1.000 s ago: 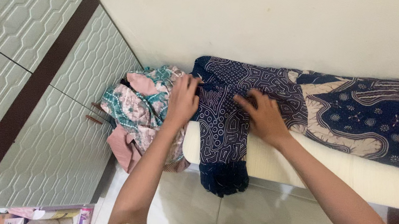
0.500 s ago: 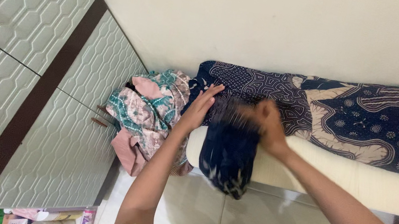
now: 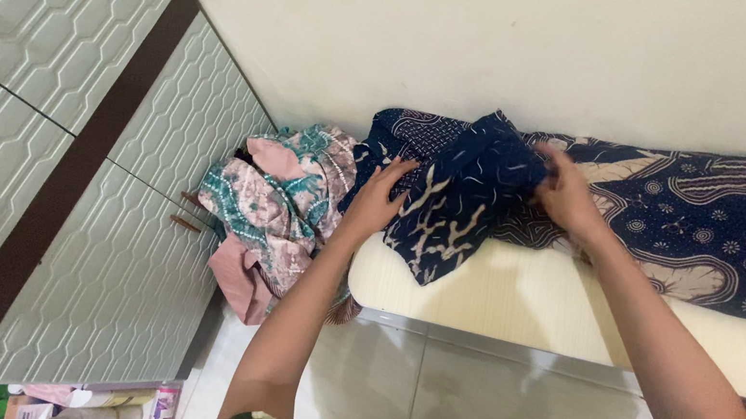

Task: The person folds a dark patterned cloth on a white table and places it into a cabinet. They then fold a larger blue patterned cloth on the same table and place it into the cabinet. Finally, they begin folding a pink patterned cloth on the table.

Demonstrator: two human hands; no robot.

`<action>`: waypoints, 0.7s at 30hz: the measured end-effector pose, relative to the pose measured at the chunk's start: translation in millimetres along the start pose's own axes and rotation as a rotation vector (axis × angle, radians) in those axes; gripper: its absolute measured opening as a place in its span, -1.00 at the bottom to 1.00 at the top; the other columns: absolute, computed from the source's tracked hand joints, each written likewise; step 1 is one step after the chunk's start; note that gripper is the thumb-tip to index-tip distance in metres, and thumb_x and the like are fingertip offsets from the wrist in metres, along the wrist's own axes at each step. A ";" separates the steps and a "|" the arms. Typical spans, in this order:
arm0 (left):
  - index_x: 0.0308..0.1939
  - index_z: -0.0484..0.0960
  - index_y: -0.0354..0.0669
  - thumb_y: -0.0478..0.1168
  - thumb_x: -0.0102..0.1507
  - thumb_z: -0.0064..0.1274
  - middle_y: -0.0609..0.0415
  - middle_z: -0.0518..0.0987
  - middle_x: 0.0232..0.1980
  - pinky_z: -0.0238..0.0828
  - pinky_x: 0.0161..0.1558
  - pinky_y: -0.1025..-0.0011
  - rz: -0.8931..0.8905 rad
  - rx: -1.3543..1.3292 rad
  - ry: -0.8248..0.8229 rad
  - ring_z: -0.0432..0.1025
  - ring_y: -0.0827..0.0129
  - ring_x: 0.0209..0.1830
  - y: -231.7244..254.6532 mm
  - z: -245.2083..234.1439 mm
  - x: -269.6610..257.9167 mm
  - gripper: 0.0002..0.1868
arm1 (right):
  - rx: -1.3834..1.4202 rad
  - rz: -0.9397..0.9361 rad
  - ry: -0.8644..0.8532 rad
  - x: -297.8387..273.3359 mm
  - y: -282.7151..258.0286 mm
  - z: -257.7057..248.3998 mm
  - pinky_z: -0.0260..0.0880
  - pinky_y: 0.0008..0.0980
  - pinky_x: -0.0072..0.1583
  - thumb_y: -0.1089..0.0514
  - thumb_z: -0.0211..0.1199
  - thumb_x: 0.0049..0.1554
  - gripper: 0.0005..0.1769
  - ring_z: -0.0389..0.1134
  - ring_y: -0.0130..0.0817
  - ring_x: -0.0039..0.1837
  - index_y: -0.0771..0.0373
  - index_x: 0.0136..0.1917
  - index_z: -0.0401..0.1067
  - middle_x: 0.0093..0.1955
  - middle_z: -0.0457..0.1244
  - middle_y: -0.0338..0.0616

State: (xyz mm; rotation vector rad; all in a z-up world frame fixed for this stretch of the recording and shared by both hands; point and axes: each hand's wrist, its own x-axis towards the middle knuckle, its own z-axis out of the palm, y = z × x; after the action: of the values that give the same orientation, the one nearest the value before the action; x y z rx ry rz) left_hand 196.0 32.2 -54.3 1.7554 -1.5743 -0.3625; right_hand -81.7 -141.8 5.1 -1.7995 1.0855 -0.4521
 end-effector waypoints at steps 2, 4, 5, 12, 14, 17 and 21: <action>0.38 0.45 -0.06 -0.32 0.34 0.01 0.00 0.42 0.47 -0.09 0.57 0.07 -0.001 -0.006 0.019 0.10 0.11 0.61 -2.2 3.4 1.2 -0.50 | -0.402 -0.439 0.279 -31.2 -20.1 -2.4 0.41 -0.05 0.26 0.58 0.07 -0.03 -0.12 0.30 0.09 0.25 0.18 0.54 0.20 0.35 0.16 0.12; 0.37 0.47 -0.07 -0.26 0.37 -0.01 0.00 0.43 0.46 -0.07 0.56 0.07 0.003 -0.012 0.034 0.12 0.11 0.60 -5.1 6.4 1.5 -0.55 | -0.601 -0.717 0.307 -53.5 -40.7 3.6 0.39 -0.07 0.29 0.58 0.14 -0.10 -0.14 0.30 0.08 0.29 0.19 0.47 0.29 0.31 0.21 0.14; 0.36 0.48 -0.07 -0.24 0.39 -0.02 0.00 0.44 0.46 -0.05 0.55 0.07 0.007 -0.015 0.044 0.13 0.11 0.60 -6.0 7.4 2.6 -0.57 | -0.596 -0.779 0.199 -60.0 -50.4 9.0 0.40 -0.09 0.28 0.53 0.19 -0.13 -0.18 0.31 0.04 0.27 0.12 0.40 0.34 0.26 0.23 0.07; 0.37 0.48 -0.06 -0.16 0.44 -0.08 0.01 0.44 0.46 -0.08 0.55 0.04 -0.005 0.005 0.054 0.14 0.11 0.59 -7.0 10.4 2.6 -0.60 | -0.881 -0.620 -0.451 -105.3 -74.2 88.4 0.21 0.17 0.26 -0.05 0.32 0.08 -0.19 0.21 0.07 0.23 -0.39 0.58 0.20 0.29 0.15 0.11; 0.37 0.48 -0.06 -0.18 0.44 -0.09 0.01 0.44 0.46 -0.09 0.55 0.04 -0.006 0.011 0.052 0.14 0.11 0.60 -8.1 11.0 2.4 -0.59 | -0.861 -0.592 -0.408 -101.6 -59.5 101.8 0.19 0.21 0.24 -0.12 0.26 0.11 -0.25 0.19 0.11 0.29 -0.31 0.56 0.21 0.30 0.16 0.13; 0.37 0.48 -0.06 -0.20 0.42 -0.08 0.01 0.45 0.46 -0.07 0.55 0.05 0.024 -0.023 0.051 0.14 0.11 0.60 -11.8 12.2 2.2 -0.59 | -0.930 -0.757 -0.150 -80.0 -20.5 134.3 0.21 0.31 0.31 0.06 0.20 0.14 -0.44 0.27 0.05 0.31 -0.13 0.42 0.34 0.23 0.24 0.07; 0.37 0.48 -0.07 -0.21 0.40 -0.06 -0.02 0.45 0.45 -0.09 0.56 0.05 0.024 -0.049 0.063 0.15 0.10 0.59 -13.8 13.1 3.5 -0.57 | -0.421 -0.695 -0.133 -51.6 18.0 124.3 0.48 0.06 0.16 0.20 0.15 0.14 -0.57 0.39 0.03 0.17 0.17 0.29 0.39 0.23 0.31 0.07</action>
State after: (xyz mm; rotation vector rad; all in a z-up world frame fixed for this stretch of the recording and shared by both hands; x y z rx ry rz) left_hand 198.4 24.2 -71.7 1.6933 -1.5283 -0.3289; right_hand -31.6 -35.0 -62.2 -2.5409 0.4501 -0.5216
